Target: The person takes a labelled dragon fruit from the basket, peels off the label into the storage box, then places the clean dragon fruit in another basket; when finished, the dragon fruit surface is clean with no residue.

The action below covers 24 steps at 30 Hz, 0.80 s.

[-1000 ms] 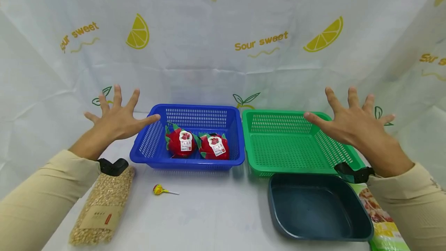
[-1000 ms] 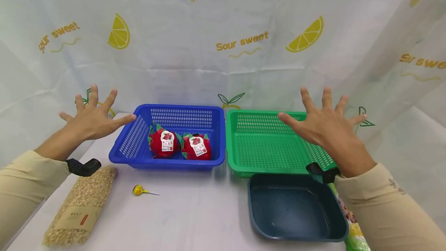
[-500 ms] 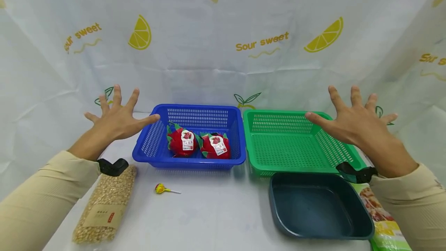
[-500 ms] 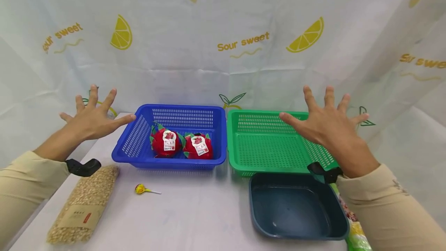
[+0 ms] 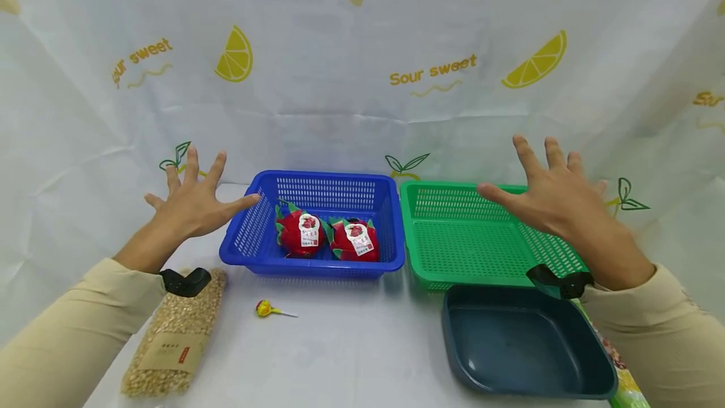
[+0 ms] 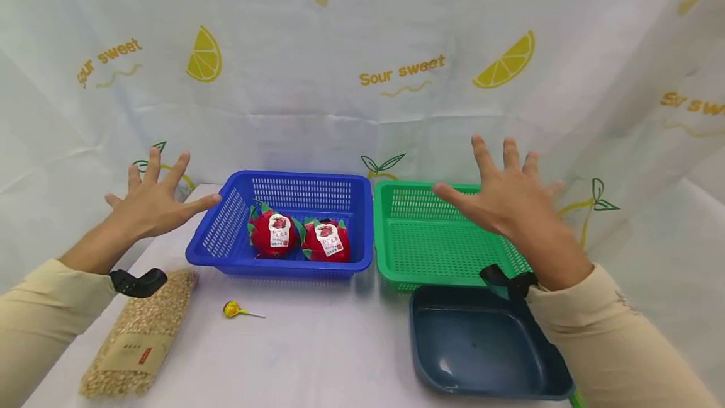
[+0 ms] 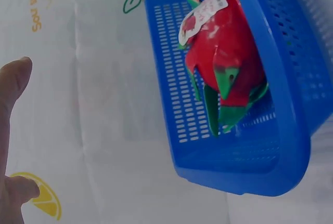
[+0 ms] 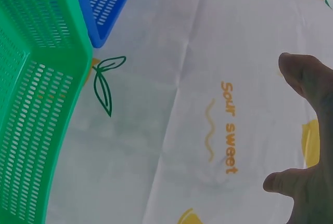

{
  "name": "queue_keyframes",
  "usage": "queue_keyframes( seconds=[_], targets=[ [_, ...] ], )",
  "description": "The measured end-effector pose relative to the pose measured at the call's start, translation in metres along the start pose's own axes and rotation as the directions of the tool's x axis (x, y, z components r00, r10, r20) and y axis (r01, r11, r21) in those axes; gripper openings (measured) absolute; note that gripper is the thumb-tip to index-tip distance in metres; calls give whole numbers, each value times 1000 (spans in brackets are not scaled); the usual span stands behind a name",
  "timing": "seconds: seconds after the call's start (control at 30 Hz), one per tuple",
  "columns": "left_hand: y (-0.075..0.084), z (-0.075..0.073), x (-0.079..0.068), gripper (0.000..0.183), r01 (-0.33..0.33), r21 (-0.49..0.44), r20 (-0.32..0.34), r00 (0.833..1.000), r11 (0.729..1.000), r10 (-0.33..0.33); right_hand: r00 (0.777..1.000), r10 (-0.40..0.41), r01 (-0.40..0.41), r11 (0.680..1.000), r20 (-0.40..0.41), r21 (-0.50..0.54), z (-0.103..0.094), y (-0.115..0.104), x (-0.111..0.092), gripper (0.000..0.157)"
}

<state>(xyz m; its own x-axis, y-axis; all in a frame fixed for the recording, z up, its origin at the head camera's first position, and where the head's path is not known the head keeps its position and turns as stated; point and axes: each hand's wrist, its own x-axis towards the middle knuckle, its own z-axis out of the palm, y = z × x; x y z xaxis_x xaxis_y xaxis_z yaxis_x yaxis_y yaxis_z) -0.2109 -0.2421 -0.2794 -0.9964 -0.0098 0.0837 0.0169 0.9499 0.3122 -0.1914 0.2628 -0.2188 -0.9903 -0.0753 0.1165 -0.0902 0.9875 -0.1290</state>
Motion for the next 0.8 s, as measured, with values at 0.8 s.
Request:
queue_keyframes(
  seconds=[0.8],
  targets=[
    [-14,55,-23,97,-117,-110,-189,977,987,95,991,-115,124,983,-72,139,38,-67,26,101]
  ],
)
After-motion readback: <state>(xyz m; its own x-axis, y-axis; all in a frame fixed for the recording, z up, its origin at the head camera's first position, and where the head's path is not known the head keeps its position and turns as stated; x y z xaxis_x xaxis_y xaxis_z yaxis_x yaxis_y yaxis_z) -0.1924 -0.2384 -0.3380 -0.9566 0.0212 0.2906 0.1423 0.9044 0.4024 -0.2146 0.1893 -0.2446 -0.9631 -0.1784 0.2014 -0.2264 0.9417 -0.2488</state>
